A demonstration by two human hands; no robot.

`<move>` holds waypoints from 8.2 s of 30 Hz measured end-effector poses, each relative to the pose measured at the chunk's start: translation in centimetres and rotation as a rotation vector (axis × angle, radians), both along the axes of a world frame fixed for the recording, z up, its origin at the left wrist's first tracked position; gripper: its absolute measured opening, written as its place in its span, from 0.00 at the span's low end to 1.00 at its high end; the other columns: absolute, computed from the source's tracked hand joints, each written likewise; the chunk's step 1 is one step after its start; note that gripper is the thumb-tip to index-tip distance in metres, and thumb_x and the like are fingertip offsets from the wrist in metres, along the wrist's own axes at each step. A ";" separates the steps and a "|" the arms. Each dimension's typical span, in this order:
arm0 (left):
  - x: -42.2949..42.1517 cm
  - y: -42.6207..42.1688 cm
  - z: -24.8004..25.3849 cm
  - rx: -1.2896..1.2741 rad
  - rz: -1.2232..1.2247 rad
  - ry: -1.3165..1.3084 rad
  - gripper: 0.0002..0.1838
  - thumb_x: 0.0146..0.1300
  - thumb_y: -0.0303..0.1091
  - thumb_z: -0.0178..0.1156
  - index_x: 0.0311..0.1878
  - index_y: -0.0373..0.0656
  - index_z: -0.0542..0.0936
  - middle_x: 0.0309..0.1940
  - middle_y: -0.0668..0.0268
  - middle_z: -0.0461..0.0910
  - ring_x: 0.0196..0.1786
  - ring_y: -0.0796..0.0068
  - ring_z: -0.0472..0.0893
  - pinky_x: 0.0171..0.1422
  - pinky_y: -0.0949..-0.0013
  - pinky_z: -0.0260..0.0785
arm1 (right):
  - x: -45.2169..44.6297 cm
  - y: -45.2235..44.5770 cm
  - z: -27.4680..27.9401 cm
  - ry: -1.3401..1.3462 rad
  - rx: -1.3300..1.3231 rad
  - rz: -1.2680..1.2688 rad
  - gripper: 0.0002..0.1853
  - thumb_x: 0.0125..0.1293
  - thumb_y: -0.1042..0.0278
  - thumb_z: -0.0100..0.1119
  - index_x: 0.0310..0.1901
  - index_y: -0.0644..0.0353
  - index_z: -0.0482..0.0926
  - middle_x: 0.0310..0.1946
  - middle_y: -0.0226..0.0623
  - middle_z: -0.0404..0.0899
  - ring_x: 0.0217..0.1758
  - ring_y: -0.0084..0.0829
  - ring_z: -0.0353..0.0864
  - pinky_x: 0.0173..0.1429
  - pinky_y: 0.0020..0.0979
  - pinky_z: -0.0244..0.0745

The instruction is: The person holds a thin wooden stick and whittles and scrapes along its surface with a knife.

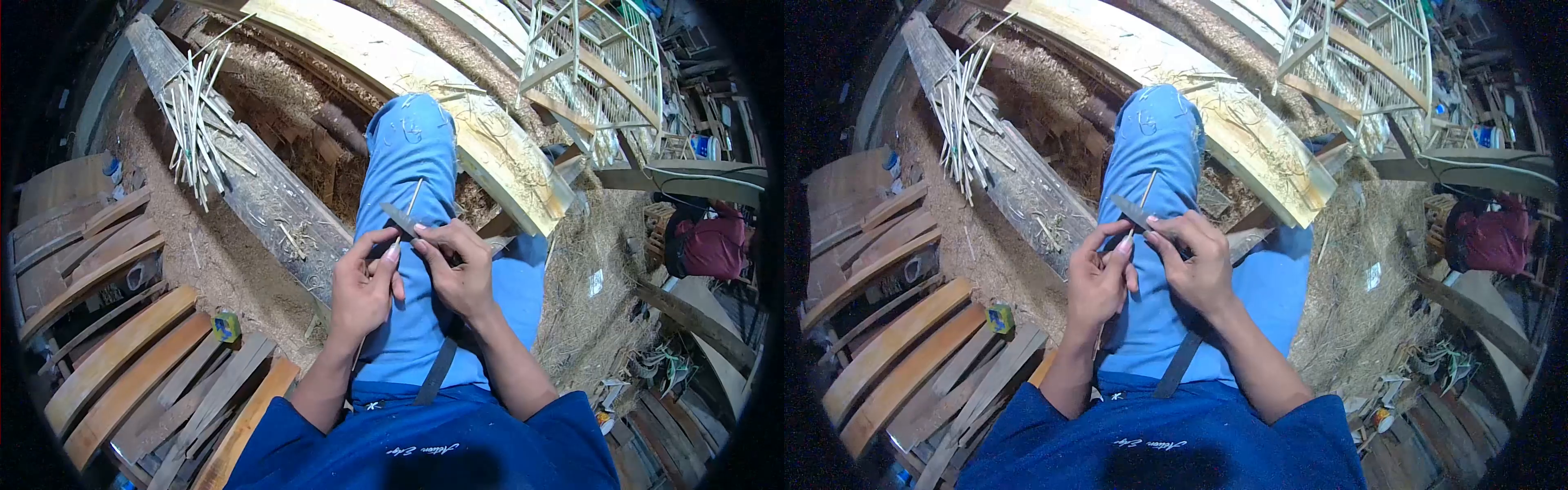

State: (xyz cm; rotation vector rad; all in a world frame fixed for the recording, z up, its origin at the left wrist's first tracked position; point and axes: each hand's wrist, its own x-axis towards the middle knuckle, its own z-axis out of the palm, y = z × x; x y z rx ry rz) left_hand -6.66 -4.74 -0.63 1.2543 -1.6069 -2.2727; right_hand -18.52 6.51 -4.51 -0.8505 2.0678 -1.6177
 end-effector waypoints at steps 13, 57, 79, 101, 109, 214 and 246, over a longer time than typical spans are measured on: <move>4.8 3.1 0.5 0.011 0.101 -0.022 0.17 0.77 0.28 0.58 0.65 0.35 0.78 0.22 0.74 0.77 0.21 0.89 0.73 0.24 0.82 0.62 | 0.1 -0.7 0.3 0.009 0.124 -0.080 0.07 0.63 0.78 0.71 0.43 0.65 0.87 0.33 0.43 0.84 0.33 0.36 0.85 0.37 0.34 0.77; 3.7 2.9 -0.3 -0.031 0.123 -0.002 0.14 0.75 0.27 0.62 0.60 0.33 0.80 0.19 0.70 0.77 0.16 0.89 0.70 0.19 0.80 0.57 | 0.2 -0.8 0.1 -0.049 0.114 -0.089 0.09 0.63 0.78 0.71 0.45 0.63 0.88 0.34 0.43 0.85 0.35 0.38 0.87 0.39 0.34 0.78; 2.2 2.1 -0.7 -0.023 0.171 0.020 0.13 0.77 0.26 0.58 0.61 0.35 0.80 0.18 0.73 0.75 0.15 0.90 0.67 0.19 0.79 0.56 | 0.6 -0.9 -0.2 0.074 0.027 -0.038 0.09 0.62 0.80 0.72 0.44 0.65 0.88 0.31 0.40 0.83 0.30 0.29 0.83 0.34 0.30 0.74; -1.9 -0.8 -0.1 -0.026 0.029 -0.001 0.10 0.79 0.30 0.55 0.58 0.37 0.73 0.17 0.65 0.78 0.10 0.84 0.67 0.13 0.75 0.56 | -2.7 -1.0 1.0 0.057 0.100 0.062 0.07 0.61 0.76 0.75 0.39 0.65 0.87 0.29 0.37 0.83 0.29 0.25 0.78 0.34 0.28 0.70; -1.5 -1.3 -1.5 0.031 0.076 0.055 0.08 0.79 0.29 0.57 0.55 0.38 0.75 0.16 0.67 0.77 0.11 0.86 0.67 0.14 0.77 0.54 | -2.2 -1.2 0.2 0.052 -0.004 0.095 0.06 0.61 0.77 0.75 0.36 0.67 0.86 0.27 0.38 0.82 0.30 0.28 0.82 0.36 0.29 0.73; 2.4 1.2 -0.3 0.060 0.161 -0.012 0.12 0.76 0.28 0.61 0.57 0.32 0.82 0.18 0.66 0.80 0.10 0.87 0.67 0.12 0.78 0.54 | -1.4 -2.0 -1.1 -0.008 0.045 -0.124 0.08 0.64 0.75 0.74 0.32 0.68 0.84 0.26 0.36 0.82 0.28 0.21 0.78 0.33 0.26 0.70; 1.7 1.1 -0.3 0.035 0.174 -0.005 0.13 0.77 0.30 0.60 0.57 0.32 0.81 0.18 0.64 0.79 0.09 0.86 0.65 0.11 0.77 0.53 | -1.3 -1.8 -0.9 0.044 0.014 -0.072 0.07 0.63 0.77 0.74 0.32 0.67 0.84 0.25 0.38 0.81 0.26 0.25 0.79 0.33 0.29 0.72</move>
